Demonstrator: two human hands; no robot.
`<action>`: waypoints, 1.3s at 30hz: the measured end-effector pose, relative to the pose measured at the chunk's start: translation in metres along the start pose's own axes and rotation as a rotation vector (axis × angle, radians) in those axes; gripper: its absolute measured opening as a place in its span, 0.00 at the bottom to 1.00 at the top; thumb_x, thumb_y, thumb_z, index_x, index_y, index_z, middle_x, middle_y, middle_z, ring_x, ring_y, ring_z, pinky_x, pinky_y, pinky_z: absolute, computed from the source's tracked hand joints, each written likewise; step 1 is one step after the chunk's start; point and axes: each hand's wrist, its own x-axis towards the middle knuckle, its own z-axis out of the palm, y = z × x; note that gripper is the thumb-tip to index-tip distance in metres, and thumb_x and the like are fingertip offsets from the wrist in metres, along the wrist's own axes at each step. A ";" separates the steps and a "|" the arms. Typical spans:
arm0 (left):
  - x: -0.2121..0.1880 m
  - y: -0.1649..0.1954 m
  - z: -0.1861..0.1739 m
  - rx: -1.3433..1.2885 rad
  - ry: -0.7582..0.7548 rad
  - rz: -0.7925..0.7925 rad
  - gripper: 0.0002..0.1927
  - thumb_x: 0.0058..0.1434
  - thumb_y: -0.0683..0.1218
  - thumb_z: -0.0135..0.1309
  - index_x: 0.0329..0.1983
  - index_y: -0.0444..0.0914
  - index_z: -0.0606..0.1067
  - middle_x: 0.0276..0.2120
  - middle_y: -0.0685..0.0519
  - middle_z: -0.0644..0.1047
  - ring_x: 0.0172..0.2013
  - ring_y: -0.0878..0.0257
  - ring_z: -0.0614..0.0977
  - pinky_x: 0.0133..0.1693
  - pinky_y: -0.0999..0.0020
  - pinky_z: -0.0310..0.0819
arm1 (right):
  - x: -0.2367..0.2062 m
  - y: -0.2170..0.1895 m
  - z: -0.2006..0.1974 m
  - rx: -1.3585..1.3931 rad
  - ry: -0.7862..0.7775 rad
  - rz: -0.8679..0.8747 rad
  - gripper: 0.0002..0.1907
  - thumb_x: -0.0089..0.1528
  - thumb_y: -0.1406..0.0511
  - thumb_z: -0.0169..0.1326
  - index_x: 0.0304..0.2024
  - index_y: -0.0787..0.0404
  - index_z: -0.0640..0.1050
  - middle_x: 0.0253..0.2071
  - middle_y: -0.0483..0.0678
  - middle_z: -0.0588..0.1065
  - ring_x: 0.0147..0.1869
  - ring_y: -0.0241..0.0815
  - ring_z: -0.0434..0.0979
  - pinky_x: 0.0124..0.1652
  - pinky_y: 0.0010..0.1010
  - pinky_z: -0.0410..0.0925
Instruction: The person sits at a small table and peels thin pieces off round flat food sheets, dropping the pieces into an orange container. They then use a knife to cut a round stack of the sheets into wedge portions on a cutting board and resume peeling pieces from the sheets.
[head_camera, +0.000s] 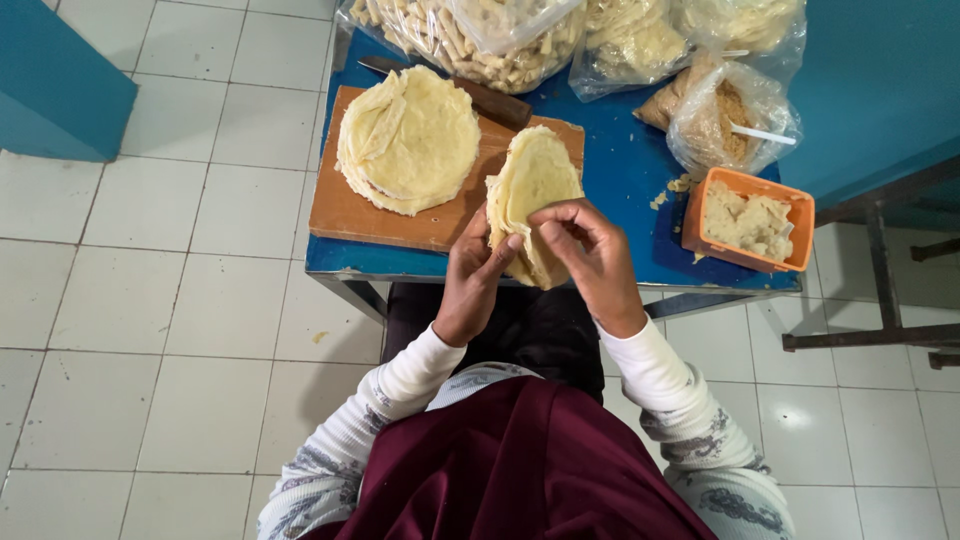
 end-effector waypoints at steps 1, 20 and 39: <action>0.000 0.000 0.000 -0.007 -0.007 -0.003 0.31 0.73 0.43 0.52 0.76 0.30 0.58 0.63 0.50 0.73 0.62 0.64 0.73 0.64 0.68 0.67 | 0.000 -0.002 0.001 -0.041 0.017 -0.013 0.07 0.67 0.66 0.58 0.42 0.65 0.80 0.43 0.43 0.76 0.45 0.30 0.74 0.47 0.22 0.68; 0.000 0.000 0.003 0.094 0.058 0.002 0.26 0.77 0.42 0.45 0.75 0.30 0.59 0.59 0.48 0.74 0.57 0.65 0.76 0.57 0.68 0.72 | -0.004 0.035 -0.011 0.313 0.031 0.153 0.06 0.70 0.65 0.55 0.43 0.64 0.76 0.40 0.40 0.71 0.44 0.29 0.67 0.47 0.22 0.63; 0.004 0.002 0.012 0.404 0.106 0.087 0.30 0.69 0.43 0.56 0.72 0.31 0.61 0.55 0.47 0.77 0.53 0.64 0.80 0.55 0.68 0.77 | -0.004 0.010 -0.009 0.222 -0.042 0.163 0.07 0.69 0.66 0.55 0.43 0.65 0.77 0.34 0.42 0.76 0.36 0.28 0.74 0.38 0.22 0.71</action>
